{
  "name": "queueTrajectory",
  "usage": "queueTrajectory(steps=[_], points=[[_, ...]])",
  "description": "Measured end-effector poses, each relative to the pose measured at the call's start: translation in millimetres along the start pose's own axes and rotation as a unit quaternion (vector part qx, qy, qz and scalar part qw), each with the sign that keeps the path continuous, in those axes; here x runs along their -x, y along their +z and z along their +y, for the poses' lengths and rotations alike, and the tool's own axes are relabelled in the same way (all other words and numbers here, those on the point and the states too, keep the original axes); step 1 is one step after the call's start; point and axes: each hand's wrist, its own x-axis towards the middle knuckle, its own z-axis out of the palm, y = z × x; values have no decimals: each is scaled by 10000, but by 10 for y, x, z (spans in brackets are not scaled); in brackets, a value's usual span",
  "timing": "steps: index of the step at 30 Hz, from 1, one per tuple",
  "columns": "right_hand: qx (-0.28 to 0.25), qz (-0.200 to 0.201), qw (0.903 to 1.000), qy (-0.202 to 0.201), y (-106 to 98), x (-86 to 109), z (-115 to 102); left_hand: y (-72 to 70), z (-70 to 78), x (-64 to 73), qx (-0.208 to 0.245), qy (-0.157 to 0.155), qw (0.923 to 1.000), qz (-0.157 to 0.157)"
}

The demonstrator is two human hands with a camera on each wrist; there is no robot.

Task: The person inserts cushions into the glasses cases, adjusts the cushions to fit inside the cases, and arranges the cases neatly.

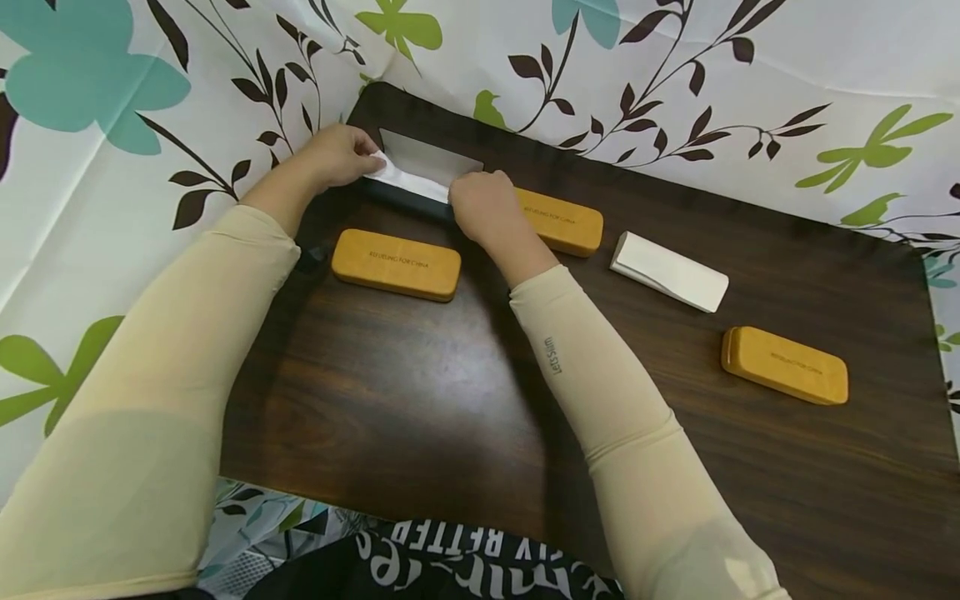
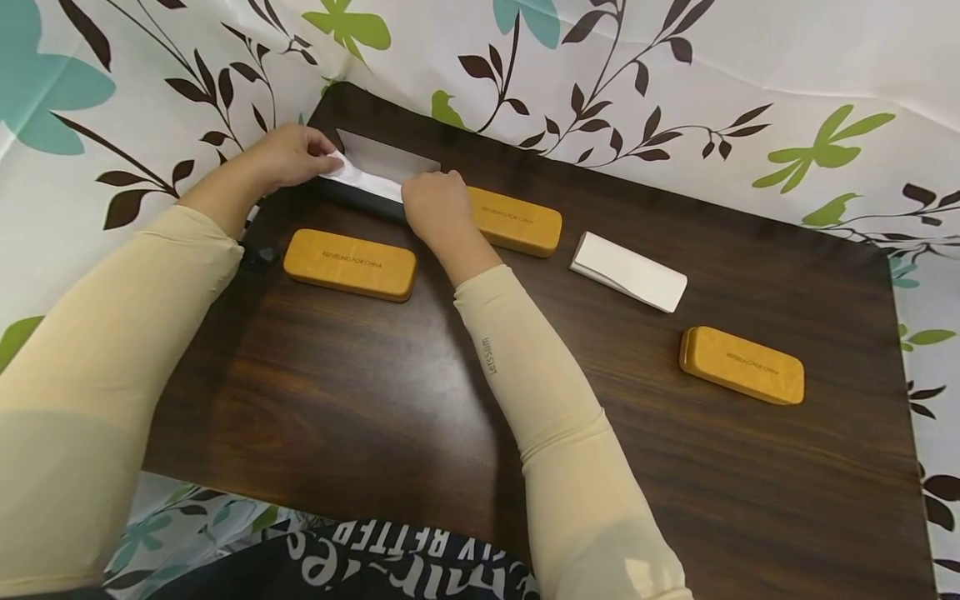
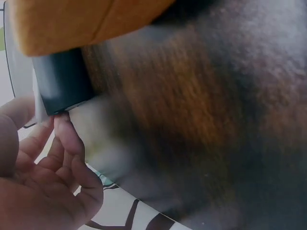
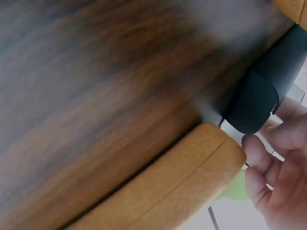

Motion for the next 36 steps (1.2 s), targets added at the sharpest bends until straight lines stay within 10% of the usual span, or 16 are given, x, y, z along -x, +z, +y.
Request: queueTrajectory(steps=[6, 10, 16, 20, 24, 28, 31, 36], points=[[137, -41, 9998, 127, -37, 32, -2, 16, -44, 23, 79, 72, 9999, -49], [-318, 46, 9994, 93, -5, 15, 24, 40, -38, 22, -132, 717, 9968, 328], [-384, -114, 9992, 46, 32, -13, 56, 42, 35, 65, -1509, 2127, 9634, 628], [-225, -111, 9997, 58, 23, -9, 52, 40, 25, 101, -2459, 2212, 9435, 203], [-257, 1151, 9930, 43, 2, 35, 62, 30, 25, 143, -2774, 2137, 9365, 178], [-500, 2298, 9712, 395, -26, 57, 71, 18, 44, 189, -2528, 2583, 9276, 952], [-604, 1529, 9849, 550, -56, 39, 58, -16, 79, 196, -2372, 2620, 9278, 1193], [-778, 150, 9960, 401, -50, 41, 27, -15, 174, 123, -2853, 2136, 9343, -9]])
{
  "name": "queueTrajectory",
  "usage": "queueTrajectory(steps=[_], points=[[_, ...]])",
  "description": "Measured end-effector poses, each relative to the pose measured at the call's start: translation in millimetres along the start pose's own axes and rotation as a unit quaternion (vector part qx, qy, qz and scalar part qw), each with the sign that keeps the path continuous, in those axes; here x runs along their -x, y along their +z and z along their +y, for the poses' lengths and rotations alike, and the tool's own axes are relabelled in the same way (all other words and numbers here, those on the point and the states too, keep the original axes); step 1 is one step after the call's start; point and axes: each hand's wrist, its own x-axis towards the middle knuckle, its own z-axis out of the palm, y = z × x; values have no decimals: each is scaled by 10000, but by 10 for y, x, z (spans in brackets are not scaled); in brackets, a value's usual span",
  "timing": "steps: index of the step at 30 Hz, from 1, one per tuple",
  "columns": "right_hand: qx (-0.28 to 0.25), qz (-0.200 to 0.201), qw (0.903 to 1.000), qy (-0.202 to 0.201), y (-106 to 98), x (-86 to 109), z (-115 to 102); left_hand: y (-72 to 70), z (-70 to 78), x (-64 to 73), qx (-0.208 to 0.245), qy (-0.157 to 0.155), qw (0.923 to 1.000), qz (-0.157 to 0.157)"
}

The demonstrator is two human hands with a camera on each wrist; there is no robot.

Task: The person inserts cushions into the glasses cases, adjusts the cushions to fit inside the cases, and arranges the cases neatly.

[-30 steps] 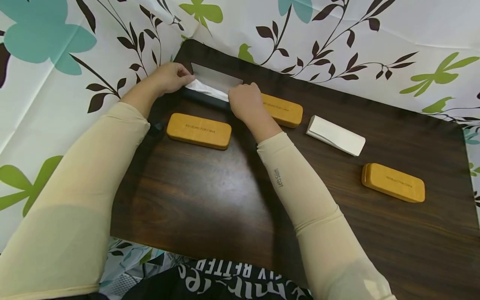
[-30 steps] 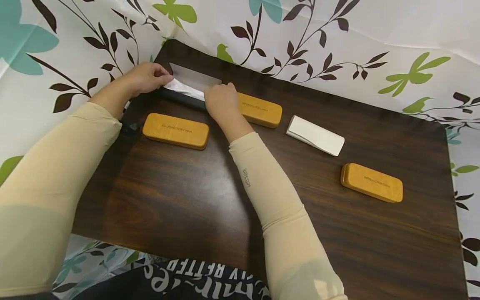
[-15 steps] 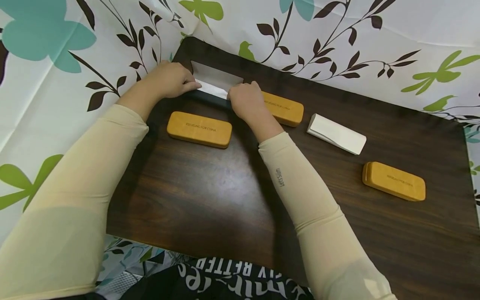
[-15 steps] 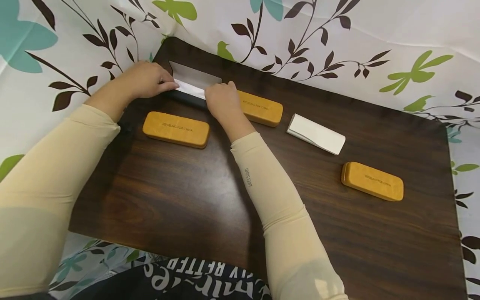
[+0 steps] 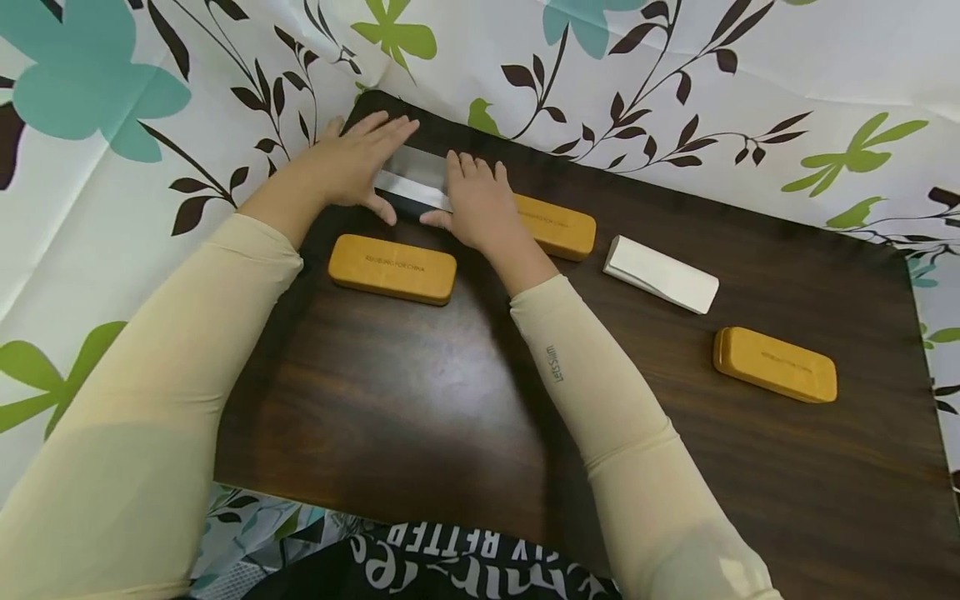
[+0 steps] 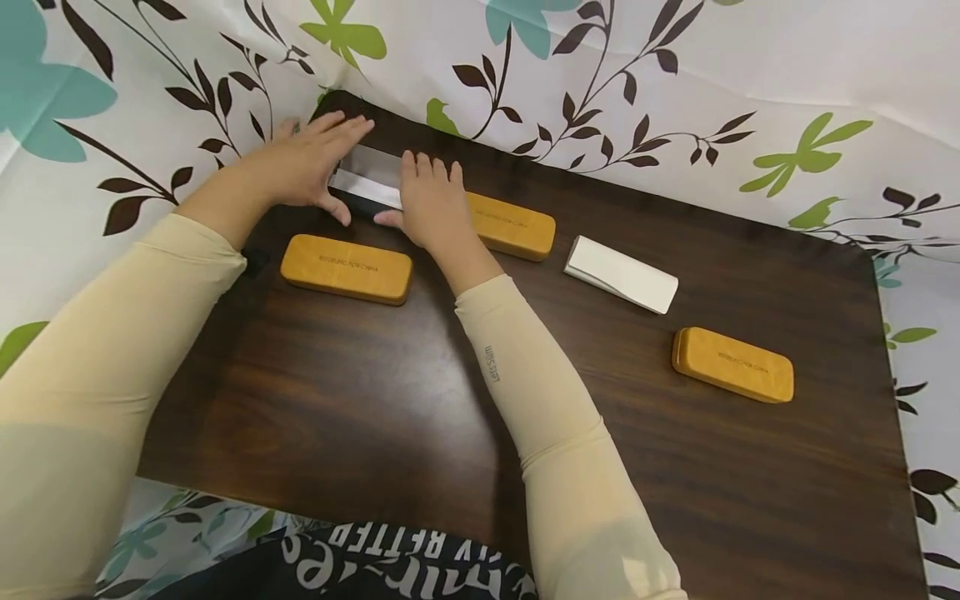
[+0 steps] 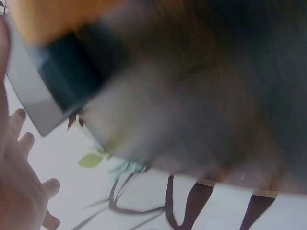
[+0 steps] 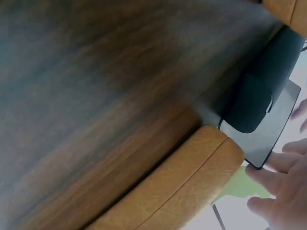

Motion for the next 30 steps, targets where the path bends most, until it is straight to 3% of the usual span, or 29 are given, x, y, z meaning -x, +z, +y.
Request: queueTrajectory(steps=[2, 4, 7, 11, 15, 19, 26, 30], points=[[50, 20, 10000, -13, 26, 39, -21, 36, 13, -15, -63, -22, 9997, -229], [126, 177, 9998, -21, 53, 73, -47, 62, 27, 1, -136, -81, 9997, -186], [245, 469, 9986, -30, 100, 111, -88, 88, 51, 48, -241, -31, 9997, 79], [420, 705, 9963, -247, 173, 158, -109, 125, 119, 124, -581, 341, 9964, 522], [795, 724, 9927, -551, 206, 207, -110, 193, 164, 185, -907, 743, 9892, 881], [1050, 671, 9909, -501, 207, 266, -82, 211, 249, 175, -920, 916, 9859, 1054], [980, 752, 9914, -430, 226, 277, -54, 190, 311, 185, -802, 590, 9907, 925], [885, 550, 9937, -422, 198, 232, -68, 193, 306, 234, -764, 339, 9931, 825]])
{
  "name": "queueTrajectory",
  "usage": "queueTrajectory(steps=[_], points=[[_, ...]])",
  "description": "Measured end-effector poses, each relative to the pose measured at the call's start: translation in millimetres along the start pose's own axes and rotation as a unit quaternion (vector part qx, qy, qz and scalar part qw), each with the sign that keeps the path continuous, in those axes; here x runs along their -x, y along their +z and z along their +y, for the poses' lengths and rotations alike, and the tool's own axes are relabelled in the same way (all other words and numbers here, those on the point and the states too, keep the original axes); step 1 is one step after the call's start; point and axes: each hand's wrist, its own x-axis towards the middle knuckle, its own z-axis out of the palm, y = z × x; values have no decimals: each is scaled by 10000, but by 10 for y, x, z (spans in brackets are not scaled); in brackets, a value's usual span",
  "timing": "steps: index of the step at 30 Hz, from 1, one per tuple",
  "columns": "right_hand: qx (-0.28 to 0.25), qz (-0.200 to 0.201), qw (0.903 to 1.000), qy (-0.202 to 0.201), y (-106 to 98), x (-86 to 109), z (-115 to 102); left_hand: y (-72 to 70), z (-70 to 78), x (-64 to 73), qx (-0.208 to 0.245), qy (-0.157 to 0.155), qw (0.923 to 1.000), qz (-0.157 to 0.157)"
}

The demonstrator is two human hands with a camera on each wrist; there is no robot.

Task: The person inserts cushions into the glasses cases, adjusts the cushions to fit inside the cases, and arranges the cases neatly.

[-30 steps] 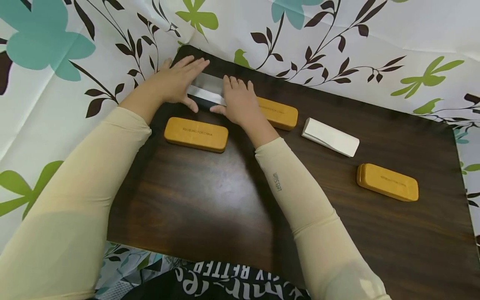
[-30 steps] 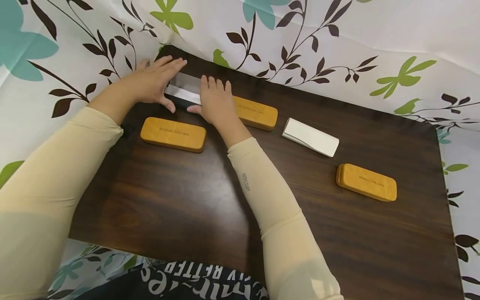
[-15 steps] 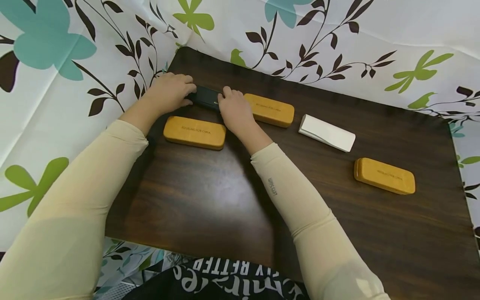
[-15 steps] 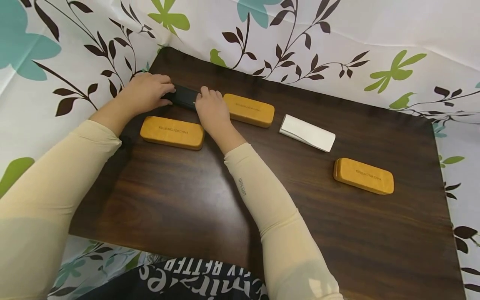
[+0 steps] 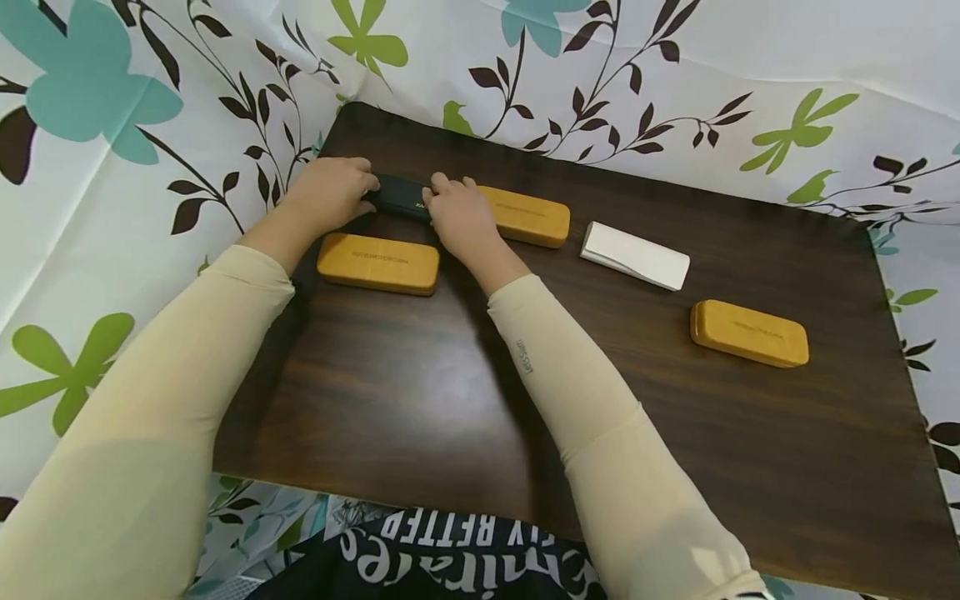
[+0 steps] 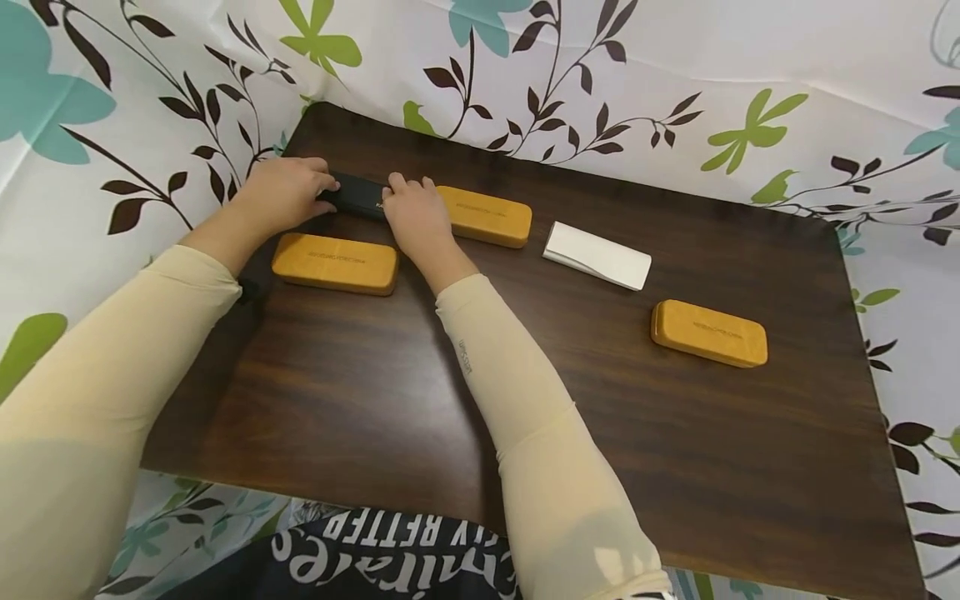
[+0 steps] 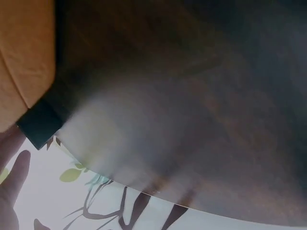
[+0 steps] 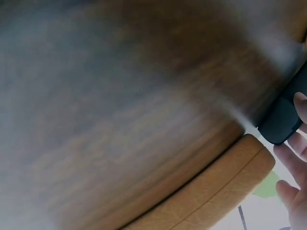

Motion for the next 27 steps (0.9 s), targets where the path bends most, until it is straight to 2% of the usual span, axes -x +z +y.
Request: queueTrajectory(steps=[4, 9, 14, 18, 21, 24, 27], points=[[47, -251, 9996, 71, -20, -80, -6, 14, -58, -36, -15, -75, 10000, -47], [134, -280, 9995, 37, 0, -120, -32, 33, -125, -69, -8, -236, 9996, -176], [4, -400, 9992, 55, 30, -107, -44, 84, -176, -97, 71, -206, 9995, -218], [-347, 16, 9993, -98, 50, -99, -83, 133, -294, 4, 60, -370, 9988, -313], [-685, 344, 9970, -145, 142, -14, -77, 226, -357, 158, 227, -567, 9957, -691], [-899, 506, 9947, -7, 241, 63, 30, 289, -424, 299, 573, -820, 9885, -1131], [-990, 570, 9930, 316, 296, 110, 241, 296, -472, 358, 876, -1051, 9831, -1215]])
